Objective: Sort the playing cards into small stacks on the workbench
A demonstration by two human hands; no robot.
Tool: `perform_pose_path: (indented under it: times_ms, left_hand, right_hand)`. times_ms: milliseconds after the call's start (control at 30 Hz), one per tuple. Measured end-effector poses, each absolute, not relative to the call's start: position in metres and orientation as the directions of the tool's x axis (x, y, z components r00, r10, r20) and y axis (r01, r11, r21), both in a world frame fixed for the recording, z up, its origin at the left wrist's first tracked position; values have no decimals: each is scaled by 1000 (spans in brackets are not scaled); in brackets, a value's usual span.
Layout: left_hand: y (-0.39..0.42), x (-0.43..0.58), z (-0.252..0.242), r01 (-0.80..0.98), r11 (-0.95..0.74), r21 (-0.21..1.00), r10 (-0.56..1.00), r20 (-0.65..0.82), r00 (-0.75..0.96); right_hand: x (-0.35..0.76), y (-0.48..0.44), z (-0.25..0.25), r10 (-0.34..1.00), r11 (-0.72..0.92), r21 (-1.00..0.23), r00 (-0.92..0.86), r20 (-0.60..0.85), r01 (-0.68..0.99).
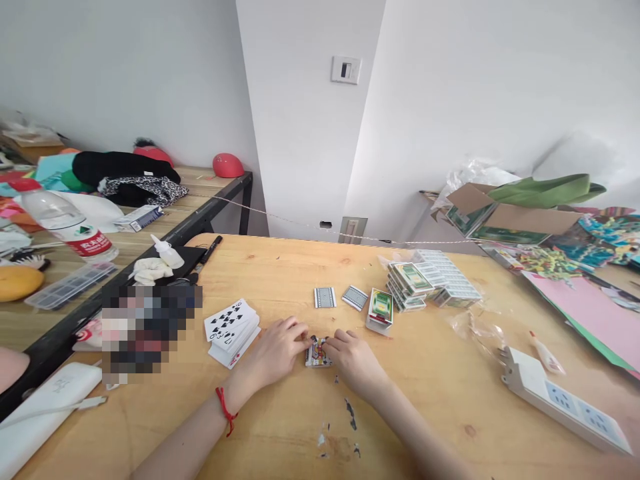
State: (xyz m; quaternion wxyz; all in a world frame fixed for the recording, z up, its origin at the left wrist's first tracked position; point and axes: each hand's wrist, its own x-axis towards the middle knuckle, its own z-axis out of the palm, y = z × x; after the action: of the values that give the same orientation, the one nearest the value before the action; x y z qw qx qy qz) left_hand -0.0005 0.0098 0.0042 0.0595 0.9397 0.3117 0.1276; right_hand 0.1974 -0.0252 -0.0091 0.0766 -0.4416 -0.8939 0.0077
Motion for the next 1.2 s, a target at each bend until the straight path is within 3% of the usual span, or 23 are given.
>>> perform_pose_path:
  times_ms: [200,500,700,833,1000,1067,1133,1200]
  left_hand:
    - [10,6,3,542,-815,207,578,218,786]
    - [12,14,0,527,-841,122,540,211,814]
    - [11,17,2,536,-825,180,565,215,797]
    - [13,17,-2,544,-780,308,616,228,754]
    - [24,13,-15,485,-654,580,695,207,689]
    - [32,13,-18,440,-547,712,737,160,656]
    - [39,13,-18,364,-403,840,785,113,609]
    - [44,15,-18,237,-251,939,811,70,580]
  right_hand:
    - [199,-31,-9,809,587,-120,-582,75,801]
    - [194,-35,-6,845,530,-167,-533,24,832]
    - [192,-38,3,863,499,-229,-503,46,836]
    - [194,-39,4,873,482,-237,-485,49,844]
    - [200,-33,0,881,472,-315,-457,126,823]
    - [204,-28,-4,901,432,-414,-402,162,801]
    - [208,-19,-8,958,287,-594,-242,156,752]
    - [210,-9,-12,992,111,-827,-108,61,551]
